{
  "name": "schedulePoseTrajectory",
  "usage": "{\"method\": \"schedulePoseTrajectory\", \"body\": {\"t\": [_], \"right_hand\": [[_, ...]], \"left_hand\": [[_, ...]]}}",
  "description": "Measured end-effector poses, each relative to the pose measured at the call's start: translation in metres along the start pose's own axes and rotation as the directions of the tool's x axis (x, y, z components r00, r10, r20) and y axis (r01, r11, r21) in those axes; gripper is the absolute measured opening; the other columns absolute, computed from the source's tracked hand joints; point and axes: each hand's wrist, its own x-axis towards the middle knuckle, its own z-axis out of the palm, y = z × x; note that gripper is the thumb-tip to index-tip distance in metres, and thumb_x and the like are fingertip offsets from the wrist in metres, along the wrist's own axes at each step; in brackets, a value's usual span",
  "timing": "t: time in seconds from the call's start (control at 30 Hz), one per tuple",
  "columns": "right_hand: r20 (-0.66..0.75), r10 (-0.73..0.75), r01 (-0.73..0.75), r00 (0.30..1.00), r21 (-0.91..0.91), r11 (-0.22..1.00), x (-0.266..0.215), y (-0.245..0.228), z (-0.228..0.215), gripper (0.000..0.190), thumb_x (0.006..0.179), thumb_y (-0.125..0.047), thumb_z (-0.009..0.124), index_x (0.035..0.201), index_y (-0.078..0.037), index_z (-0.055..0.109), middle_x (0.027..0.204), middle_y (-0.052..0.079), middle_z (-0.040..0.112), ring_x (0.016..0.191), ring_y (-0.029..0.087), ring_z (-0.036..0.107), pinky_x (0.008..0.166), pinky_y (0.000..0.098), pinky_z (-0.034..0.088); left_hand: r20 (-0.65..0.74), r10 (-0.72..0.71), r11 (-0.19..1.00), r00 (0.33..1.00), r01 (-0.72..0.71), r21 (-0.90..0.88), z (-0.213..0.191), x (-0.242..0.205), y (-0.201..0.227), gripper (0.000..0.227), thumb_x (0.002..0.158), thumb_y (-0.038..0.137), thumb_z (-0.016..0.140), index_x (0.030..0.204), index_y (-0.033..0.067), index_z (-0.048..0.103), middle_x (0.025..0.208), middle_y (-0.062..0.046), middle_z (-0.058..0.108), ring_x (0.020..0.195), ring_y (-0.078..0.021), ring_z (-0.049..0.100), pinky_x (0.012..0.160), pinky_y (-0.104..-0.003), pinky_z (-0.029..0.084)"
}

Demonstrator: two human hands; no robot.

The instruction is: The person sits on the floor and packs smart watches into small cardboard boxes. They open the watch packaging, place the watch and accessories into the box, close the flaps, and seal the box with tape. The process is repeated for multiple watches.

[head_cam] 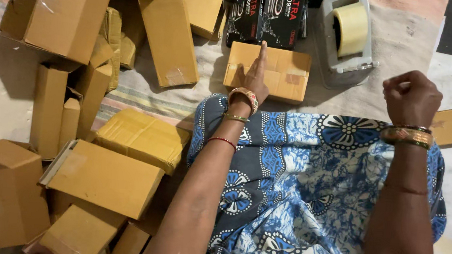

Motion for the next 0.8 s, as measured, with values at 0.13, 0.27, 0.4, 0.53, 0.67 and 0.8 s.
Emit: {"method": "schedulePoseTrajectory", "body": {"t": [0.13,0.27,0.4,0.53,0.67,0.8], "right_hand": [[0.206,-0.182,0.090,0.961,0.390,0.916,-0.009,-0.043,0.006,0.014,0.105,-0.015,0.075,0.110,-0.003,0.071,0.092,0.011,0.074,0.078,0.012,0.071,0.064,0.0254,0.058],[0.240,-0.376,0.303,0.895,0.291,0.907,-0.009,-0.097,0.057,0.016,0.098,-0.018,0.080,0.101,-0.005,0.073,0.085,0.012,0.075,0.075,0.016,0.072,0.062,0.0314,0.056],[0.381,-0.349,0.297,0.856,0.190,0.936,-0.005,-0.138,0.107,0.016,0.089,-0.028,0.081,0.098,-0.015,0.078,0.082,0.010,0.075,0.072,0.023,0.073,0.065,0.0391,0.056],[0.421,-0.378,0.375,0.824,0.094,0.922,-0.002,-0.151,0.139,0.021,0.089,-0.036,0.077,0.098,-0.018,0.077,0.084,0.010,0.076,0.075,0.029,0.073,0.066,0.0427,0.056],[0.404,-0.342,0.420,0.848,-0.121,0.899,-0.003,-0.154,0.156,0.022,0.087,-0.041,0.078,0.095,-0.021,0.079,0.081,0.011,0.075,0.073,0.032,0.072,0.064,0.0446,0.056],[0.440,-0.280,0.437,0.853,-0.310,0.844,0.000,-0.165,0.155,0.033,0.085,-0.051,0.080,0.106,-0.027,0.078,0.086,0.010,0.076,0.077,0.031,0.072,0.067,0.0462,0.057]], "left_hand": [[0.039,-0.081,0.992,0.996,0.084,-0.092,0.005,0.004,-0.017,0.112,0.082,-0.013,0.057,0.162,0.0356,-0.004,0.149,-0.008,0.058,0.128,-0.0333,0.060,0.120,-0.051,0.033],[-0.048,-0.088,0.991,0.995,0.083,-0.101,0.004,0.005,-0.015,0.114,0.079,-0.014,0.061,0.161,0.0358,-0.001,0.141,-0.005,0.065,0.122,-0.0334,0.064,0.113,-0.048,0.041],[0.006,-0.181,0.970,0.983,0.179,-0.167,-0.003,0.002,-0.013,0.112,0.082,-0.011,0.063,0.163,0.0350,0.000,0.144,-0.005,0.064,0.118,-0.0359,0.065,0.107,-0.044,0.049],[-0.051,-0.129,0.981,0.990,0.120,-0.155,-0.001,0.003,-0.012,0.118,0.075,-0.014,0.065,0.161,0.0342,0.001,0.141,-0.006,0.064,0.126,-0.0364,0.060,0.111,-0.044,0.043],[-0.040,-0.126,0.976,0.991,0.116,-0.184,0.006,0.004,-0.019,0.119,0.073,-0.016,0.064,0.161,0.0326,0.001,0.141,-0.008,0.063,0.130,-0.0331,0.058,0.115,-0.041,0.040],[-0.064,-0.090,0.986,0.994,0.080,-0.148,0.014,0.006,-0.024,0.118,0.072,-0.016,0.064,0.160,0.0314,0.002,0.145,-0.008,0.061,0.132,-0.0317,0.056,0.115,-0.042,0.038]]}}
